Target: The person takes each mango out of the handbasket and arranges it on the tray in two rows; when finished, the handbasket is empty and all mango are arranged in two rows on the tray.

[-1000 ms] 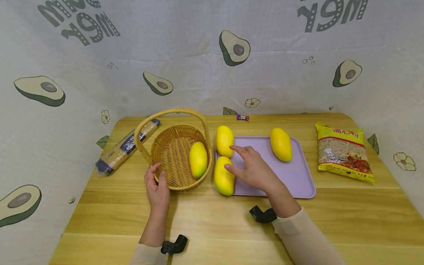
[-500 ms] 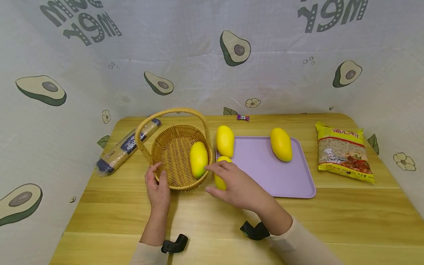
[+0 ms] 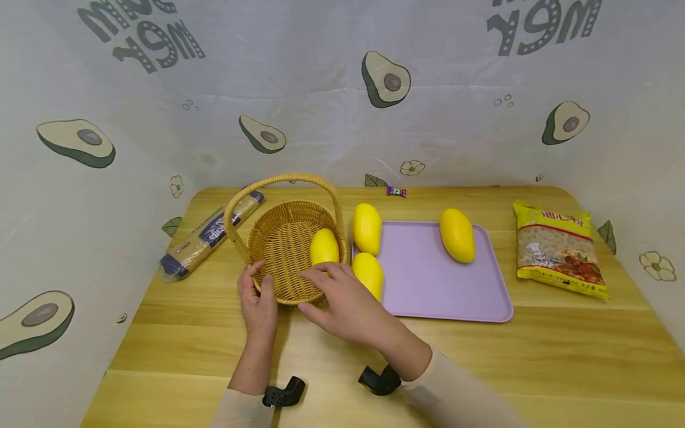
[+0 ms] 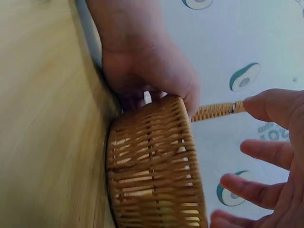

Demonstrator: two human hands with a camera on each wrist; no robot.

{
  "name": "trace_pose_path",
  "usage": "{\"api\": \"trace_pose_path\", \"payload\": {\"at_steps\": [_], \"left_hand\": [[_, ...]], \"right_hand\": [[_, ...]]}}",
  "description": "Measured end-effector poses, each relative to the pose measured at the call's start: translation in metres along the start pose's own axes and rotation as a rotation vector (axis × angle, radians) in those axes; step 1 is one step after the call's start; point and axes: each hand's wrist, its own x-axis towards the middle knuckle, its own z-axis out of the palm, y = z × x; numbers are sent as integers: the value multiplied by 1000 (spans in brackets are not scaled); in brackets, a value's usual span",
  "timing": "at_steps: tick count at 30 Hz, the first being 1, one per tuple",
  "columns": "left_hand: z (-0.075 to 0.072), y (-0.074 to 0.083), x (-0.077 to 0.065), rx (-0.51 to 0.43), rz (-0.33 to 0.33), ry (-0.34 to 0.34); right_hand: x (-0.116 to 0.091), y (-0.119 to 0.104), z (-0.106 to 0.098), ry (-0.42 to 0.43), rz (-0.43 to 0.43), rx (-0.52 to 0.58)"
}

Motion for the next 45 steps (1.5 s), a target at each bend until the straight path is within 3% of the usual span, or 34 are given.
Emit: {"api": "trace_pose_path", "payload": {"at_steps": [5, 11, 19, 23, 30, 34, 41, 45], "left_hand": [[2, 1, 0, 3, 9, 4], [5, 2, 1, 23, 25, 12], [4, 3, 1, 30, 23, 1], [2, 3, 0, 32, 23, 3], [2, 0, 1, 52, 25, 11], [1, 1, 2, 33, 16, 7], [-1, 1, 1, 24, 0, -7], [-2, 1, 1, 38, -1, -7]], "right_hand": [[21, -5, 11, 39, 95, 31], [38, -11, 13, 77, 142, 30], [61, -1, 13, 179, 290, 289], [70, 4, 19, 216, 351, 349], [73, 2, 23, 262, 324, 394], [81, 3, 22, 184, 288, 364], [100, 18, 27, -98, 167, 263], [106, 24, 30, -153, 164, 281]]}}
